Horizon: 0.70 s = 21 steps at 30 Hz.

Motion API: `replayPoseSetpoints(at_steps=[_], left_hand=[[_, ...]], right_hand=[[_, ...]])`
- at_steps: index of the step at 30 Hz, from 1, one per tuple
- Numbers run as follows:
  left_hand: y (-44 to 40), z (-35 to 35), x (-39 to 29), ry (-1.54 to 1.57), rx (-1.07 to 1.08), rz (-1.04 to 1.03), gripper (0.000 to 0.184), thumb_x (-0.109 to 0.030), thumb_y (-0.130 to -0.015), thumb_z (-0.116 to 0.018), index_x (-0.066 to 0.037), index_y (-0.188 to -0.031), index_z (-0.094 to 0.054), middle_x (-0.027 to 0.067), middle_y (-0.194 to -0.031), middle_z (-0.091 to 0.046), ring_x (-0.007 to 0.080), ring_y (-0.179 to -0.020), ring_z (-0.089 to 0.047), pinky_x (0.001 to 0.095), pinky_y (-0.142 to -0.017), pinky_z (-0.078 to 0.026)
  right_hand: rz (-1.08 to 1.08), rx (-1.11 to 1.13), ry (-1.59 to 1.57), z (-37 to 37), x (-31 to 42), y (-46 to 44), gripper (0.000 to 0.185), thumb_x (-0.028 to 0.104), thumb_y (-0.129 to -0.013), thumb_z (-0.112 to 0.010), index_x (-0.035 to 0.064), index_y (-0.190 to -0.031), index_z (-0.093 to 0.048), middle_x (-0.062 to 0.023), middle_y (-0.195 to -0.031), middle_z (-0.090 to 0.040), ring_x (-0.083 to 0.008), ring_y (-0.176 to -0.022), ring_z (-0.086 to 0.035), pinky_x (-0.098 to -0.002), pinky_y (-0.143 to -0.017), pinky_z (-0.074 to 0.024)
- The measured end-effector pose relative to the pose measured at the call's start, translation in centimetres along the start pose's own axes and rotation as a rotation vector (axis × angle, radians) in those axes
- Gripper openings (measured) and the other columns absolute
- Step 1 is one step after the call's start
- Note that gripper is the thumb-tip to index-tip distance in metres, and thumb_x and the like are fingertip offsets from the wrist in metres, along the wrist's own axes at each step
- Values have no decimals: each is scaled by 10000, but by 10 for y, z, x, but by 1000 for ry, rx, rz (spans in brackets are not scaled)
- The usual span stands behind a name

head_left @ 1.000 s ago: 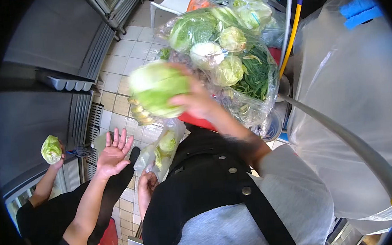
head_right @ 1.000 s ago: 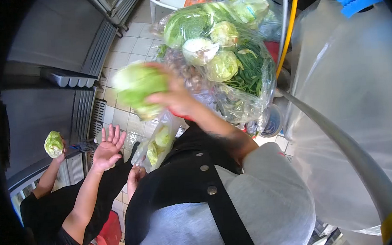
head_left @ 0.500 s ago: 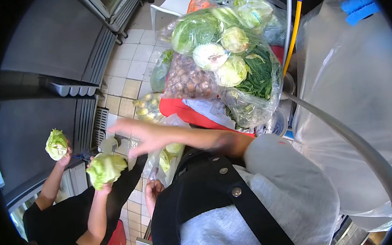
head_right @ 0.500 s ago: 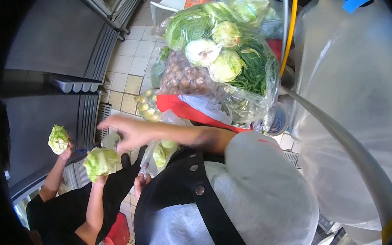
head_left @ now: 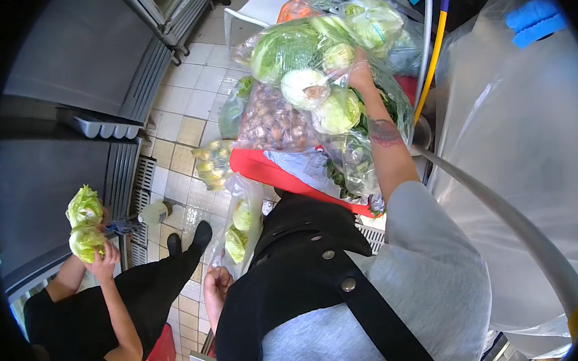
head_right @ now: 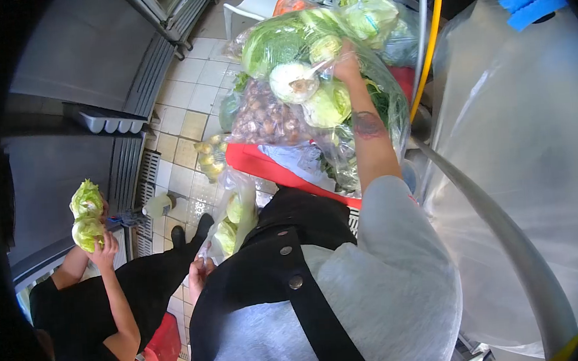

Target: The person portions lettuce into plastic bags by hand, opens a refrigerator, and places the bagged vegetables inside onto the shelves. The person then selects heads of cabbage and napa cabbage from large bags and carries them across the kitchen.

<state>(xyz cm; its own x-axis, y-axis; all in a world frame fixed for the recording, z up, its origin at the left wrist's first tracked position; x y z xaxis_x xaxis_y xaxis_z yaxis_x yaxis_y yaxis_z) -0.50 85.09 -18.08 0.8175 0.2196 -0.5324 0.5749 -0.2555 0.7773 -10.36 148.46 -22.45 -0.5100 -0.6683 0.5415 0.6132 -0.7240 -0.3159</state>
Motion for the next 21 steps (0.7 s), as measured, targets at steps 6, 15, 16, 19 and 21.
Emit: replayPoseSetpoints(at_steps=[6,15,16,19,21], left_hand=[[0,3,5,45,48,-8,479,-234,-853,-531,-40,-1285,-458,-45,-631,-315,52,-521,-293,192,-459,-252],[7,-1,9,-3,87,-58,497,-198,-855,-515,-82,-1330,-425,-46,-678,-356,63,-566,-347,210,-524,-294],[8,-12,3,-93,135,-64,521,-195,-845,-525,-93,-1345,-418,-52,-700,-369,54,-581,-343,202,-528,-293],[9,-28,-6,-238,196,-74,583,-191,-833,-543,-115,-1387,-378,-62,-731,-387,41,-605,-340,196,-539,-291],[14,-24,-8,-246,191,-77,614,-193,-831,-554,-123,-1407,-354,-65,-736,-389,36,-610,-339,194,-544,-288]], right_hand=[[-228,-66,-466,-7,-47,45,942,263,-475,-891,43,-1280,-451,-224,-1136,-587,-329,-1045,-577,-365,-902,-461],[-614,0,-1311,76,15,201,508,90,-807,-649,72,-1271,-442,-133,-1171,-559,-275,-1071,-573,-480,-802,-547],[-560,166,-1342,65,50,195,505,91,-828,-616,48,-1292,-420,-130,-1206,-536,-269,-1108,-553,-466,-863,-522],[-253,526,-1488,36,203,181,621,16,-713,-708,-4,-1265,-425,-92,-1096,-595,-196,-996,-597,-346,-843,-522],[27,764,-1430,31,318,192,688,47,-624,-772,8,-1239,-464,-83,-1127,-598,-156,-1021,-580,-309,-899,-469]])
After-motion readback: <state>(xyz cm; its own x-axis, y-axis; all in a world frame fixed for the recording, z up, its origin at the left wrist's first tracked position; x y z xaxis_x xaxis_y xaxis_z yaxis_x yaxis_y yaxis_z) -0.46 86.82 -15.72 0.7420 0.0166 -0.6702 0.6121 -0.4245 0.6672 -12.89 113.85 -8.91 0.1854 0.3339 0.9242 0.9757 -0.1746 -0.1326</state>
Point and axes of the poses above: each hand's wrist, its own y-axis away from the middle knuckle, its own z-axis out of the back of the hand, x = y × z, the point moved 10 cm from there along -y, towards the middle knuckle
